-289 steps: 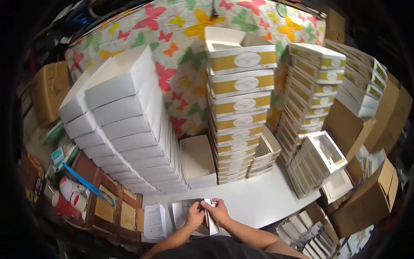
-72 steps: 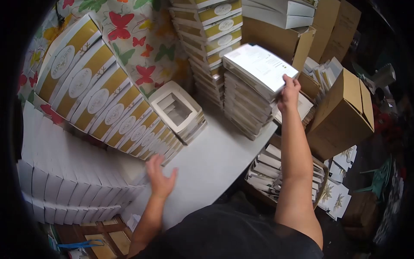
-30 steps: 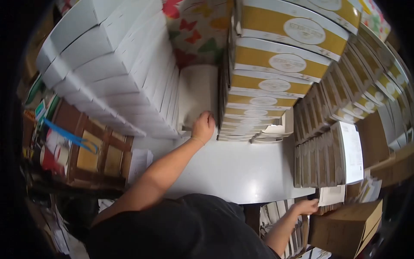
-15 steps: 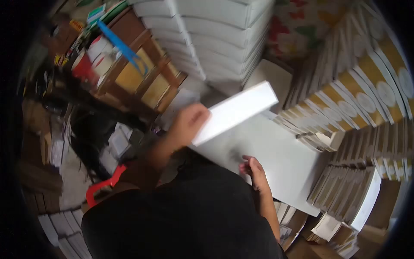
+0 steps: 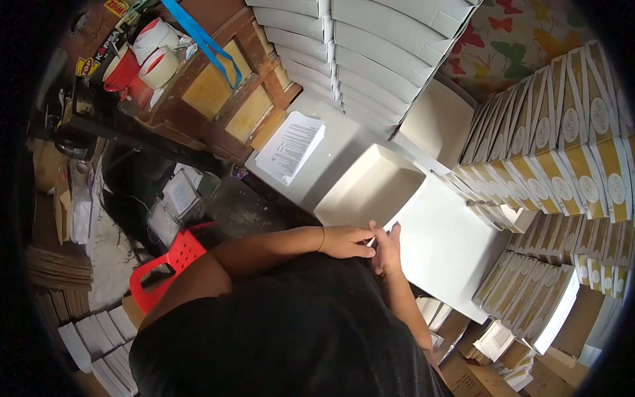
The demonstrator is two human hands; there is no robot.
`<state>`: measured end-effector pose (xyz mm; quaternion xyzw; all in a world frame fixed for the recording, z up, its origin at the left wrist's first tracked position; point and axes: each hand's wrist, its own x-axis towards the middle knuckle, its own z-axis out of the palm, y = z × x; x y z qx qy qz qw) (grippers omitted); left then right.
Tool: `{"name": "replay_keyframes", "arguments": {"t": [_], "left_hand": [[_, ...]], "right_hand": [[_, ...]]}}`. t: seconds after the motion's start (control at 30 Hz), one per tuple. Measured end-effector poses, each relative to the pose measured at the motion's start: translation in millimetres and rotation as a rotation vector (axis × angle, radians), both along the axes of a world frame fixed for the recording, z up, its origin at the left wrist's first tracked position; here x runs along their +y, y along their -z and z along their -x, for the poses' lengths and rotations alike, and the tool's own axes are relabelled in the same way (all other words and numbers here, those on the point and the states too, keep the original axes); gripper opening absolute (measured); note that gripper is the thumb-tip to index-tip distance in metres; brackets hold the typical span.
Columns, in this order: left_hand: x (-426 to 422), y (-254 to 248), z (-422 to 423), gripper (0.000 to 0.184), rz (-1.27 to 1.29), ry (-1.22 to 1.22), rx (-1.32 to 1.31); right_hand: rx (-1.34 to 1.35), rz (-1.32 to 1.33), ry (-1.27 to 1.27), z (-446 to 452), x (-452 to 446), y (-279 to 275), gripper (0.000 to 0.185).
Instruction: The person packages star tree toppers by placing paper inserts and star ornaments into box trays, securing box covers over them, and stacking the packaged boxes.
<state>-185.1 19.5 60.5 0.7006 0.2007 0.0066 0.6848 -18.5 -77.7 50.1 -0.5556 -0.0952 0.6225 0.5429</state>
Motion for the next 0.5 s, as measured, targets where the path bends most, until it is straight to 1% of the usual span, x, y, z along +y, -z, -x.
{"name": "replay_keyframes", "arguments": {"t": [0.03,0.07,0.1,0.13,0.17,0.2,0.27,0.3,0.33,0.37,0.4,0.43,0.47,0.5], "left_hand": [[1,6,-3,0.030,-0.018,0.046,-0.002],[15,-6,4,0.030,0.042,-0.022,0.025],[23,2,16,0.029,-0.326,-0.329,0.056],[38,12,28,0.033,-0.430,-0.673,-0.019],[61,22,45,0.038,-0.588,-0.781,0.271],[81,43,67,0.044,-0.881,-0.899,0.460],[116,65,111,0.056,-0.966,-0.891,0.729],[125,82,131,0.050,-0.964,-0.861,0.650],[135,99,147,0.045,-0.790,-0.786,0.649],[142,104,155,0.041,-0.617,-0.704,0.651],[145,108,160,0.035,-0.637,-0.759,0.569],[146,113,164,0.029,-0.652,-0.816,0.489],[149,116,169,0.029,-0.657,-0.786,0.484],[151,117,172,0.027,-0.735,-0.833,0.535]], "right_hand": [[-0.147,0.042,-0.007,2,3,3,0.070],[-0.148,0.044,0.008,1,2,9,0.070],[-0.141,0.105,0.036,-2,-3,16,0.067],[-0.134,0.167,0.066,-7,-9,24,0.064],[-0.127,0.225,0.096,-14,-16,32,0.061],[-0.120,0.279,0.125,-20,-19,38,0.059],[-0.171,0.265,0.138,-29,-26,44,0.057],[-0.220,0.257,0.138,-32,-32,47,0.055],[-0.267,0.254,0.142,-34,-40,50,0.053],[-0.314,0.255,0.148,-34,-49,54,0.051],[-0.307,0.262,0.182,-37,-56,60,0.051],[-0.312,0.226,0.156,-41,-60,69,0.051],[-0.317,0.192,0.129,-45,-63,78,0.052],[-0.321,0.158,0.100,-49,-66,83,0.052]]}}
